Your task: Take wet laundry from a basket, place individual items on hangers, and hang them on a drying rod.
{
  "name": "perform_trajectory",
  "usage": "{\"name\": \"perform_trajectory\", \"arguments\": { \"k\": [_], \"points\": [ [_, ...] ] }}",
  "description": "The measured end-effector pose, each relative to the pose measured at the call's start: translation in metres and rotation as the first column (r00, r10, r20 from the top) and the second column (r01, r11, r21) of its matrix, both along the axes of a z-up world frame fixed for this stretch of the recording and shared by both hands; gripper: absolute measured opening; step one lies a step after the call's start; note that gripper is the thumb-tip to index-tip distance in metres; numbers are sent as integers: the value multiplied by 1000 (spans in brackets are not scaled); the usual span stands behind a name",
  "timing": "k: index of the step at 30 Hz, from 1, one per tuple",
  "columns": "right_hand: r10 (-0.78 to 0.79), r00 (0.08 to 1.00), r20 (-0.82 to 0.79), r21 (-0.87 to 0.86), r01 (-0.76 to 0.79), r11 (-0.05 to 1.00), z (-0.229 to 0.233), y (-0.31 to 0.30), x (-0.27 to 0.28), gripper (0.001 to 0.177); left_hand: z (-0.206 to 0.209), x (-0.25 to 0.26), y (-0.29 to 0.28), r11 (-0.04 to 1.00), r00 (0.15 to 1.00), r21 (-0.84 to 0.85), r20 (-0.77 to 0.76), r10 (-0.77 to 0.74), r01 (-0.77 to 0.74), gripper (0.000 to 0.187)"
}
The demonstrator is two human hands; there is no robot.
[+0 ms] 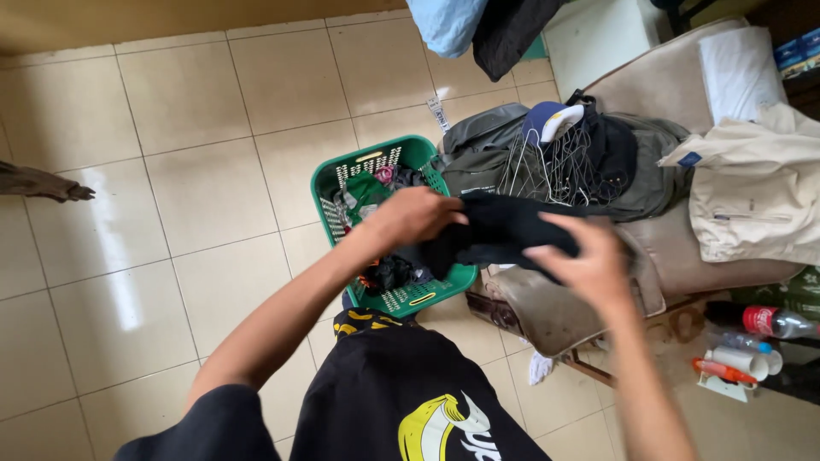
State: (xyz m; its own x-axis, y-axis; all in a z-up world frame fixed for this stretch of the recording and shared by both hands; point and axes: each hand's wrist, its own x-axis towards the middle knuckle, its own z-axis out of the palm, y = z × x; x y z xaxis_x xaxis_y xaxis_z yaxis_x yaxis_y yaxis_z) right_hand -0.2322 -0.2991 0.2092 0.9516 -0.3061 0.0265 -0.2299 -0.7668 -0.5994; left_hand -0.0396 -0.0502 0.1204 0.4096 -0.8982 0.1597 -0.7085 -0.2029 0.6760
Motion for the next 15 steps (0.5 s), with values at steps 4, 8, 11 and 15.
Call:
{"name": "perform_trajectory", "arguments": {
  "k": [4, 8, 11, 15],
  "points": [
    [149, 988, 37, 61, -151, 987, -53, 45, 30, 66, 11, -16, -18, 988, 990, -98, -61, -125, 118, 28],
    [220, 976, -3, 211, -214, 954, -107, 17, 33, 23, 0, 2, 15, 986, 978, -13, -125, -169, 168, 36],
    [233, 973, 0, 156, -230, 961, -87, 23, 38, 19, -12, 6, 57, 966, 932, 238, -363, -6, 99, 52],
    [262, 965, 28, 138, -263, 955, -62, 31, 41, 21, -76, -4, 82, 974, 967, 225, -248, 58, 0, 63]
  ]
}}
